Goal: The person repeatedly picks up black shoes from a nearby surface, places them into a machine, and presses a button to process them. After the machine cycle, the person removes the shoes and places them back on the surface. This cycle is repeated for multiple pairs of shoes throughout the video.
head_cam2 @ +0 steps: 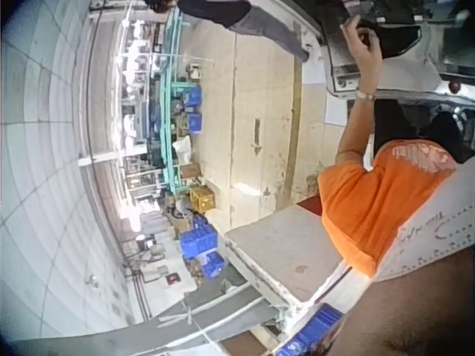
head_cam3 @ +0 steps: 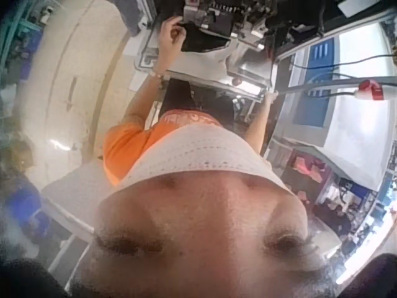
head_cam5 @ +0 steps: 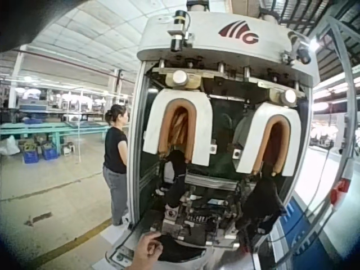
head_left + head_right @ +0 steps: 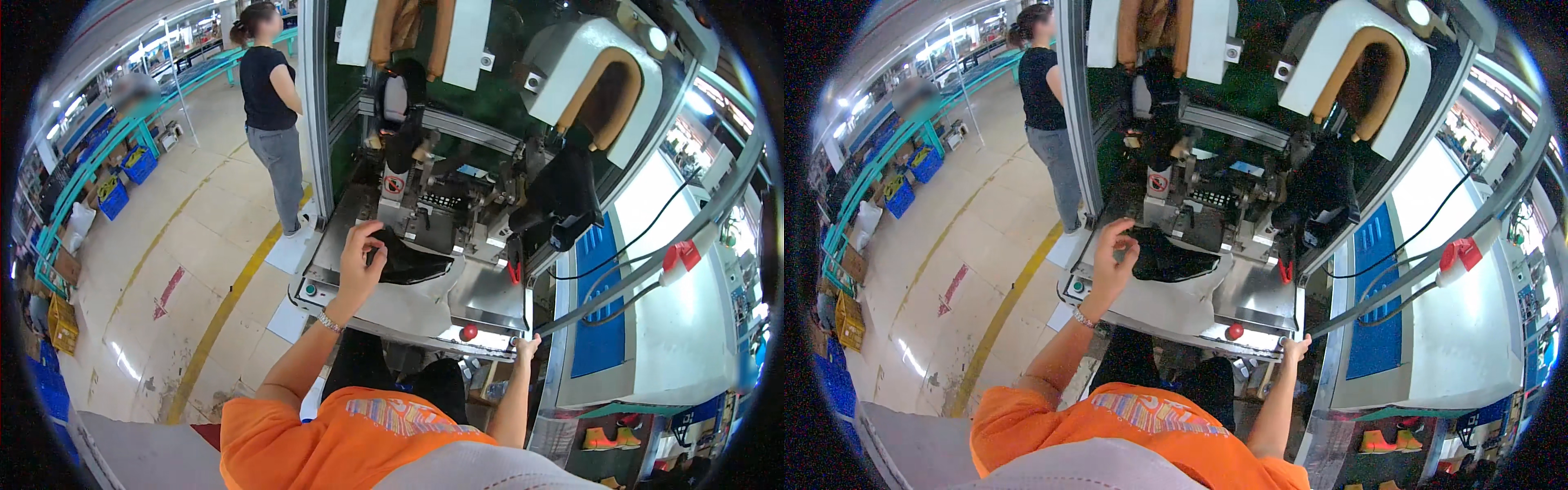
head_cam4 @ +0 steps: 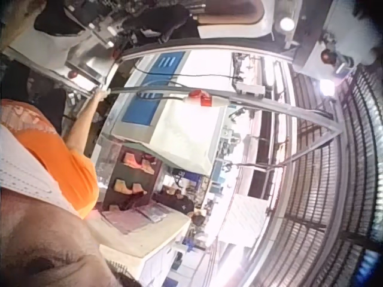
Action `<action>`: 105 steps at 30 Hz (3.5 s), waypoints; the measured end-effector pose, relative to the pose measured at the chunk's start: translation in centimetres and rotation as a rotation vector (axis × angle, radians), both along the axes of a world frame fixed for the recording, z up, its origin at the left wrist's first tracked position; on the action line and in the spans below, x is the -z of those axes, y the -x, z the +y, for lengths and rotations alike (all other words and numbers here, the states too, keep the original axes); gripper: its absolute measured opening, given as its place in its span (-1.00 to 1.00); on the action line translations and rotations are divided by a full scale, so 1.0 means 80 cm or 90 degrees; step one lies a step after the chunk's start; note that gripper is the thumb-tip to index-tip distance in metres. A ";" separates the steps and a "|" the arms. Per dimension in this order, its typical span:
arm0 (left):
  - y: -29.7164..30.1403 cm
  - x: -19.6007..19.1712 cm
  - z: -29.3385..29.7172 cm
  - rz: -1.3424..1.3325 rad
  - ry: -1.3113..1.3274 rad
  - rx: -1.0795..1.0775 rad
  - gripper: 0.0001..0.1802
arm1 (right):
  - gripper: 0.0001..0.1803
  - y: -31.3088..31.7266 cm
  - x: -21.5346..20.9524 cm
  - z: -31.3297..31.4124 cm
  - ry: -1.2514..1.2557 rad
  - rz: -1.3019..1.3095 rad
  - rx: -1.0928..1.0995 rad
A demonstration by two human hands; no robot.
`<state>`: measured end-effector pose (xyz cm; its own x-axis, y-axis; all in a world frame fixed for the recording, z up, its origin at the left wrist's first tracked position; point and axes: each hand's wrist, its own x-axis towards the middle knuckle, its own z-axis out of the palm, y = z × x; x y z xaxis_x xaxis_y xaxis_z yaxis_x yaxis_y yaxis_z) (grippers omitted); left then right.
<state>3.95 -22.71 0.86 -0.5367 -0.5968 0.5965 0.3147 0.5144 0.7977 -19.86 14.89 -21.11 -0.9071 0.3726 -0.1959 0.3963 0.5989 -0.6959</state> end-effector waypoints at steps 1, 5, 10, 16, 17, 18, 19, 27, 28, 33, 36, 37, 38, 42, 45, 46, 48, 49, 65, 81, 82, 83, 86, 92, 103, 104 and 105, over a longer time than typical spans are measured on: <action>0.000 0.002 -0.001 0.003 -0.008 0.008 -0.58 | -0.05 0.007 0.015 0.012 0.023 0.006 -0.001; -0.020 0.018 -0.010 0.008 -0.018 -0.043 -0.59 | -0.30 -0.057 -0.048 -0.044 -0.228 0.322 -0.029; -0.030 0.038 -0.034 -0.005 -0.049 -0.098 -0.61 | -0.81 -0.118 -0.203 -0.177 0.195 0.535 -0.545; -0.044 -0.003 -0.022 0.034 -0.017 -0.070 -0.68 | -0.81 -0.156 -0.482 -0.355 0.224 0.940 -0.709; -0.048 -0.007 -0.021 0.030 -0.007 -0.072 -0.70 | -0.77 -0.160 -0.513 -0.381 0.221 0.962 -0.718; -0.052 -0.015 -0.019 0.033 0.017 -0.103 -0.75 | -0.77 -0.163 -0.537 -0.406 0.149 0.954 -0.730; -0.056 -0.017 -0.021 0.029 0.019 -0.095 -0.76 | -0.77 -0.160 -0.555 -0.428 0.077 0.947 -0.740; -0.069 -0.032 -0.039 0.040 0.048 -0.090 -0.79 | -0.87 -0.128 -0.593 -0.426 0.009 1.253 -0.637; -0.072 -0.024 -0.052 0.023 0.039 -0.120 -0.76 | -0.88 -0.143 -0.602 -0.409 0.047 1.289 -0.620; -0.075 -0.114 -0.034 0.148 -0.352 0.324 -0.48 | -0.90 -0.158 -0.584 -0.296 0.216 1.051 -0.600; -0.051 -0.112 0.012 0.091 -0.497 0.648 -0.36 | -0.86 -0.134 -0.545 -0.228 0.256 0.863 -0.596; -0.033 -0.108 0.042 0.042 -0.530 0.759 -0.34 | -0.85 -0.123 -0.528 -0.195 0.209 0.836 -0.561; -0.030 -0.120 0.084 -0.009 -0.557 0.798 -0.41 | -0.83 -0.116 -0.512 -0.160 0.156 0.791 -0.559; 0.020 -0.077 0.190 -0.237 -0.615 0.802 -0.61 | -0.62 -0.110 -0.417 -0.003 0.010 0.686 -0.411; 0.038 -0.012 0.273 -0.381 -0.715 0.832 -0.61 | -0.39 -0.228 -0.371 0.085 -0.142 0.632 -0.316; 0.044 0.012 0.302 -0.393 -0.717 0.796 -0.63 | -0.28 -0.282 -0.376 0.091 -0.094 0.438 -0.384; 0.067 0.084 0.351 -0.530 -0.797 0.837 -0.70 | -0.04 -0.347 -0.337 0.107 -0.169 0.279 -0.490; 0.075 0.119 0.373 -0.596 -0.809 0.847 -0.74 | -0.01 -0.372 -0.326 0.104 -0.181 0.181 -0.445; 0.064 0.133 0.383 -0.920 -0.449 0.941 -0.68 | -0.70 -0.259 -0.244 0.481 -0.474 0.117 0.250; -0.005 0.106 0.185 -0.617 -0.519 0.680 -0.70 | -0.69 -0.139 0.016 0.349 0.013 -0.439 -0.360; -0.012 0.104 0.175 -0.587 -0.524 0.641 -0.71 | -0.71 -0.153 -0.031 0.301 0.054 -0.406 -0.410; -0.016 0.099 0.169 -0.567 -0.521 0.618 -0.72 | -0.72 -0.159 -0.070 0.260 0.104 -0.378 -0.442; -0.026 0.102 0.137 -0.442 -0.496 0.476 -0.76 | -0.67 -0.152 -0.127 0.145 0.237 -0.218 -0.639; -0.061 0.107 0.072 -0.184 -0.617 0.153 -0.79 | -0.59 -0.125 -0.205 -0.069 0.662 -0.194 -0.599; -0.080 0.140 0.060 -0.075 -0.971 0.272 -0.72 | -0.26 -0.078 -0.062 -0.392 0.900 -0.444 -0.035; -0.079 0.150 0.053 -0.046 -0.988 0.271 -0.70 | -0.33 -0.105 -0.094 -0.397 0.886 -0.384 -0.085; -0.066 0.149 0.049 -0.085 -1.026 0.274 -0.68 | -0.34 -0.094 -0.083 -0.392 0.952 -0.386 -0.069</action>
<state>9.22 -18.80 -11.09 -0.8062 -0.3183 -0.4987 0.0964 -0.9024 0.4201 -12.35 -16.46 -14.46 -0.5732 -0.5276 -0.6270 0.8190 -0.3939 -0.4172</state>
